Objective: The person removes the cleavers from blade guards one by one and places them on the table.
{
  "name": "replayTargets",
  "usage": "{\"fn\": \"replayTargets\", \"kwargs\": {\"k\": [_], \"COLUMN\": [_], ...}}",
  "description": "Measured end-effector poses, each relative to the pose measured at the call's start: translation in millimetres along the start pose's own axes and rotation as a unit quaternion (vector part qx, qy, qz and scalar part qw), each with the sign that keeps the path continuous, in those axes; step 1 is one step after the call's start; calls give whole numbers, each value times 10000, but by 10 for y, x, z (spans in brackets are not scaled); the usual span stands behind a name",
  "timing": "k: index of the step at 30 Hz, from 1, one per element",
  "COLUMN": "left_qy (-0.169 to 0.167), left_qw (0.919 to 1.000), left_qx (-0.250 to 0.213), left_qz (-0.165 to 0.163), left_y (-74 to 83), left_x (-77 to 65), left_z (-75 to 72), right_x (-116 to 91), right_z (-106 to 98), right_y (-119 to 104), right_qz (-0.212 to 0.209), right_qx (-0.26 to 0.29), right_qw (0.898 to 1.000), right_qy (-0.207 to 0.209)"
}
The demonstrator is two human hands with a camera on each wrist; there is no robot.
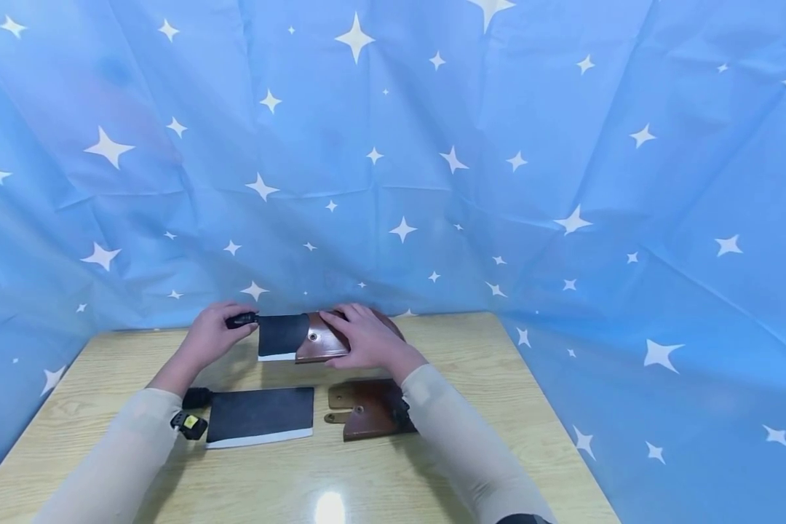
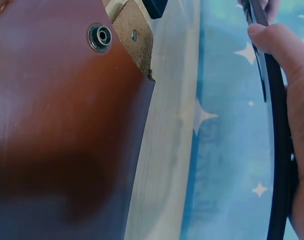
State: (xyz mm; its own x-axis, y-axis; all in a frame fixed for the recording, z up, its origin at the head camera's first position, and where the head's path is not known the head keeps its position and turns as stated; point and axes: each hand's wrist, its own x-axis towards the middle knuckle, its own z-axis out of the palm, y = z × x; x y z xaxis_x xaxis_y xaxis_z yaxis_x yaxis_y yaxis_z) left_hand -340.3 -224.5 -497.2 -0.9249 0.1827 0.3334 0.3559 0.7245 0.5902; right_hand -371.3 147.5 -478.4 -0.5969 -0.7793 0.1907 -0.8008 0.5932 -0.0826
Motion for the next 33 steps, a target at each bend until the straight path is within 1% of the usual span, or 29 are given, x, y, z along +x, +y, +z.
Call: {"fn": "replayTargets", "kwargs": {"k": [12, 16, 25, 33], "left_qy": [-51, -66, -44, -80], "left_qw": [10000, 10000, 9999, 9999], "left_qx": [2, -10, -11, -26], "left_qz": [-6, -23, -100, -95], "left_y": [-13, -17, -78, -104], "left_x": [-17, -27, -64, -67], "left_z": [-20, -23, -63, -91], "right_x": [-3, -3, -21, -41], "right_z": [-4, -8, 25, 12], "right_y": [-4, -5, 40, 51], "right_qz": [-43, -65, 138, 112], "right_qx": [-114, -8, -74, 37], "right_qw": [9998, 9999, 9996, 9997], "right_qy": [-123, -96, -239, -235]}}
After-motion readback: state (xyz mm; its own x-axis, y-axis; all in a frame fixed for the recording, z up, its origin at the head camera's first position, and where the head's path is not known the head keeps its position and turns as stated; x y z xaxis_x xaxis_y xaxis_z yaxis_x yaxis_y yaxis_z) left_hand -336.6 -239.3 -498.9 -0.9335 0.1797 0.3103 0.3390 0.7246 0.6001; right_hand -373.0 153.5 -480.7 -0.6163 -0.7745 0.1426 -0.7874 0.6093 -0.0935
